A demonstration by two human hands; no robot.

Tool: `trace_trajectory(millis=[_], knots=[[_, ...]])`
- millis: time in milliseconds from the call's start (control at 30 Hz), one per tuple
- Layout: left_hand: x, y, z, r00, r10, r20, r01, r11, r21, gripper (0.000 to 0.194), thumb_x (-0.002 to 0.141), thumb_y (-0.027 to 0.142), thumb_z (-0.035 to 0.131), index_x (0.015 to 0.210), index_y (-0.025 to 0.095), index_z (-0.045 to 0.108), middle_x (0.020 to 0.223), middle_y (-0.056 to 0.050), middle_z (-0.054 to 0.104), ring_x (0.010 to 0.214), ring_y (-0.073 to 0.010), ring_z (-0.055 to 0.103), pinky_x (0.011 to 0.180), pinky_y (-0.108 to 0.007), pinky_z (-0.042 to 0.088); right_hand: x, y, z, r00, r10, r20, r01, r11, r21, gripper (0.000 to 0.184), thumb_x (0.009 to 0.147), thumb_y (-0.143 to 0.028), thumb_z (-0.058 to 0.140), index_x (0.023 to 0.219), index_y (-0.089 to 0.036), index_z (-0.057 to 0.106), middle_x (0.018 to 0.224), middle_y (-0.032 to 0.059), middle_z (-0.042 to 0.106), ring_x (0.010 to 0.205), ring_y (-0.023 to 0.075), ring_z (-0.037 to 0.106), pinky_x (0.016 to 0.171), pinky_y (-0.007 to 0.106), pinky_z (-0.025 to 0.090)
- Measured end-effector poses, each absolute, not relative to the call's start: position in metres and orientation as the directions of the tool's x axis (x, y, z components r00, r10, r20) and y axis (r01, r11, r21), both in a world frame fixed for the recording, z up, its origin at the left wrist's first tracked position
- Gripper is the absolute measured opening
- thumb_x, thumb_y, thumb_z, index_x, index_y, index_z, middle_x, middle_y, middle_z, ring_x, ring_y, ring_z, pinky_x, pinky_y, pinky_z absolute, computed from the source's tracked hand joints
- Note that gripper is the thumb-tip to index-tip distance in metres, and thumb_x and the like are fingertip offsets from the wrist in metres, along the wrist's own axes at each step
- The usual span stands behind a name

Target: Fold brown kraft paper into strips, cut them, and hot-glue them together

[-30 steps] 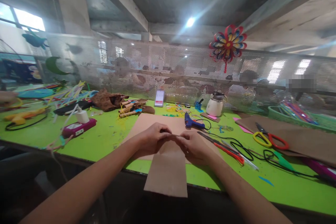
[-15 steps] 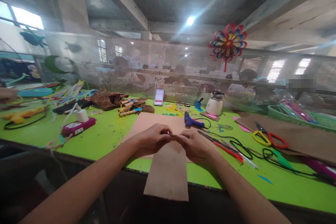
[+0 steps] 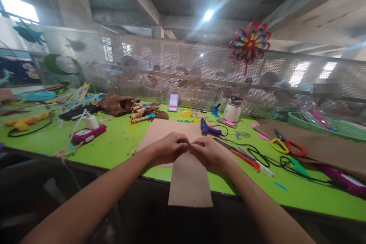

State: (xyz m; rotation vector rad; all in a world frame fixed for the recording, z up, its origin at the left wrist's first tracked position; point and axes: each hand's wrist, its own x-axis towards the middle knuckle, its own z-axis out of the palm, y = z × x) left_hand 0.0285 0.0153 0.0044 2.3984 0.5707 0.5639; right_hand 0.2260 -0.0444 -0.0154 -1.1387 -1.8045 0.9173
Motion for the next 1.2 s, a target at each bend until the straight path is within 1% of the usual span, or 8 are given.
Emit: trace_trajectory(millis=[167,267,500,700,767,900,1033,1200], knots=[[0.027,0.019,0.003,0.803,0.543,0.245,0.313,-0.734,0.603,0.025,0.081,0.029,0.053,0.09,0.011,0.068,0.083,-0.005,0.067,0.075,-0.0147,0.055,0.067,-0.022,0.039,0.216,-0.05,-0.018,-0.207,0.972,0.109,0.106,0.134,-0.985,0.039,0.07,-0.048,0.071,0.081,-0.01,0.073,0.076,0.0074,0.068,0.065,0.0174,0.058,0.056,0.026,0.044],[0.026,0.025,0.001,0.772,0.603,0.2,0.397,-0.704,0.589,0.027,0.08,0.031,0.055,0.09,0.011,0.069,0.08,-0.004,0.067,0.071,-0.0141,0.053,0.064,-0.022,0.038,0.211,-0.05,-0.02,-0.183,0.978,0.1,0.022,0.105,-0.994,0.041,0.066,-0.047,0.074,0.081,-0.01,0.074,0.078,0.008,0.069,0.067,0.0185,0.059,0.06,0.028,0.046],[0.018,0.031,-0.007,0.755,0.614,0.228,0.386,-0.698,0.603,0.033,0.082,0.035,0.052,0.09,0.01,0.071,0.081,-0.005,0.068,0.071,-0.0144,0.054,0.063,-0.021,0.038,0.208,-0.043,-0.023,-0.183,0.973,0.14,0.07,0.155,-0.985,0.047,0.065,-0.054,0.072,0.086,-0.012,0.075,0.082,0.0077,0.07,0.073,0.0217,0.061,0.065,0.03,0.046],[0.015,0.035,-0.014,0.74,0.62,0.261,0.397,-0.715,0.575,0.024,0.076,0.028,0.057,0.085,0.013,0.074,0.078,-0.006,0.068,0.073,-0.0159,0.053,0.066,-0.023,0.039,0.211,-0.036,-0.024,-0.212,0.946,0.245,0.309,0.303,-0.902,0.045,0.072,-0.057,0.063,0.078,-0.013,0.071,0.077,0.0066,0.068,0.074,0.0224,0.058,0.067,0.03,0.045],[0.015,0.035,-0.016,0.748,0.622,0.233,0.408,-0.706,0.579,0.024,0.076,0.027,0.057,0.085,0.013,0.074,0.076,-0.004,0.068,0.072,-0.0155,0.054,0.065,-0.022,0.039,0.21,-0.039,-0.023,-0.227,0.938,0.263,0.321,0.327,-0.889,0.042,0.074,-0.056,0.061,0.078,-0.014,0.07,0.08,0.0073,0.068,0.079,0.024,0.058,0.071,0.031,0.045],[0.015,0.034,-0.016,0.76,0.625,0.177,0.422,-0.682,0.597,0.025,0.077,0.028,0.056,0.087,0.012,0.074,0.076,-0.003,0.067,0.071,-0.0147,0.053,0.065,-0.021,0.04,0.205,-0.051,-0.021,-0.251,0.947,0.202,0.179,0.25,-0.951,0.035,0.078,-0.051,0.059,0.085,-0.017,0.067,0.086,0.007,0.067,0.085,0.0242,0.059,0.072,0.031,0.045],[0.013,0.033,-0.01,0.755,0.634,0.167,0.434,-0.674,0.597,0.026,0.076,0.027,0.056,0.088,0.011,0.073,0.08,-0.005,0.067,0.072,-0.015,0.053,0.067,-0.023,0.04,0.197,-0.058,-0.017,-0.274,0.959,0.079,0.006,0.084,-0.996,0.029,0.075,-0.046,0.064,0.08,-0.017,0.062,0.072,0.001,0.059,0.064,0.0155,0.053,0.055,0.024,0.038],[0.004,0.025,0.004,0.735,0.66,0.155,0.461,-0.655,0.599,0.026,0.076,0.027,0.052,0.087,0.011,0.071,0.079,-0.004,0.066,0.069,-0.0147,0.052,0.06,-0.023,0.038,0.189,-0.056,-0.011,-0.312,0.946,0.084,-0.049,0.073,-0.996,0.034,0.076,-0.049,0.062,0.069,-0.017,0.053,0.06,-0.0039,0.042,0.053,0.0098,0.036,0.049,0.022,0.028]])
